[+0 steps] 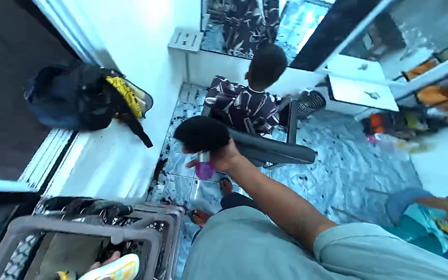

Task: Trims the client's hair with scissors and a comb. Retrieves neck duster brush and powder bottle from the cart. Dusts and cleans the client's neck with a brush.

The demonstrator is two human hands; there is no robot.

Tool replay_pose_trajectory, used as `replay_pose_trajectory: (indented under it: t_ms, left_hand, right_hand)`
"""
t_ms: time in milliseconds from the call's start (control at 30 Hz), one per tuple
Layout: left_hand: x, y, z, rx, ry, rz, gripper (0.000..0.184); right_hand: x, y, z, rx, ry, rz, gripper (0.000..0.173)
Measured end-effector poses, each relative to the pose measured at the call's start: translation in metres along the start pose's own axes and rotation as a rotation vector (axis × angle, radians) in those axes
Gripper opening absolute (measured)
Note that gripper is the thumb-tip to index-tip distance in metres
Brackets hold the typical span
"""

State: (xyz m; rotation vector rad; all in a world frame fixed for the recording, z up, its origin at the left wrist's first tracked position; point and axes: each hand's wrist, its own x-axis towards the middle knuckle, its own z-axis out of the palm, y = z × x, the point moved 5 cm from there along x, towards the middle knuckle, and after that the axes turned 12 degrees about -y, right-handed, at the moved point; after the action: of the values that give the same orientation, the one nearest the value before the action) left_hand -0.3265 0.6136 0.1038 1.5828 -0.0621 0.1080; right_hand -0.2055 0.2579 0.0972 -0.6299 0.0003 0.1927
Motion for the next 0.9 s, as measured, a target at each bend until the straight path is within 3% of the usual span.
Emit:
replay_pose_trajectory:
  t_ms: [67,167,267,333,367,400,467,533,600,700,900]
  left_hand:
    - [0.032,0.001,0.017,-0.200,-0.096,0.008,0.048]
    - [0.083,0.014,0.078,-0.058,-0.263,-0.056,0.058]
    - [0.121,0.039,0.155,0.427,-0.506,-0.051,0.079]
    - [0.134,0.053,0.196,0.682,-0.717,0.058,0.070]
    - [0.138,0.063,0.215,0.777,-0.819,0.132,0.063]
    - [0.140,0.073,0.233,0.858,-0.914,0.216,0.056]
    - [0.136,0.092,0.266,1.015,-1.054,0.380,0.048]
    - [0.126,0.113,0.299,1.196,-1.120,0.541,0.044]
    - [0.107,0.131,0.328,1.389,-1.160,0.711,0.040]
    - [0.079,0.149,0.363,1.675,-1.197,0.894,0.033]
    - [0.054,0.173,0.389,1.956,-1.213,0.927,0.021]
  right_hand:
    - [-0.031,-0.016,-0.029,0.048,0.148,0.053,0.069]
    - [-0.091,0.000,-0.048,0.035,0.178,0.225,0.096]
    - [-0.148,0.023,-0.040,0.081,-0.005,0.299,0.065]
    - [-0.173,0.008,-0.031,0.119,-0.135,0.146,0.052]
    - [-0.182,-0.008,-0.028,0.058,-0.191,0.037,0.060]
    - [-0.191,-0.023,-0.028,-0.045,-0.235,-0.060,0.061]
    - [-0.208,-0.041,-0.044,-0.395,-0.168,-0.172,0.038]
    - [-0.212,-0.054,-0.072,-0.875,0.001,-0.166,0.037]
    - [-0.204,-0.067,-0.100,-1.165,0.085,-0.124,0.042]
    - [-0.184,-0.087,-0.127,-1.315,0.092,-0.108,0.037]
    - [-0.166,-0.107,-0.125,-1.382,-0.062,-0.145,0.033]
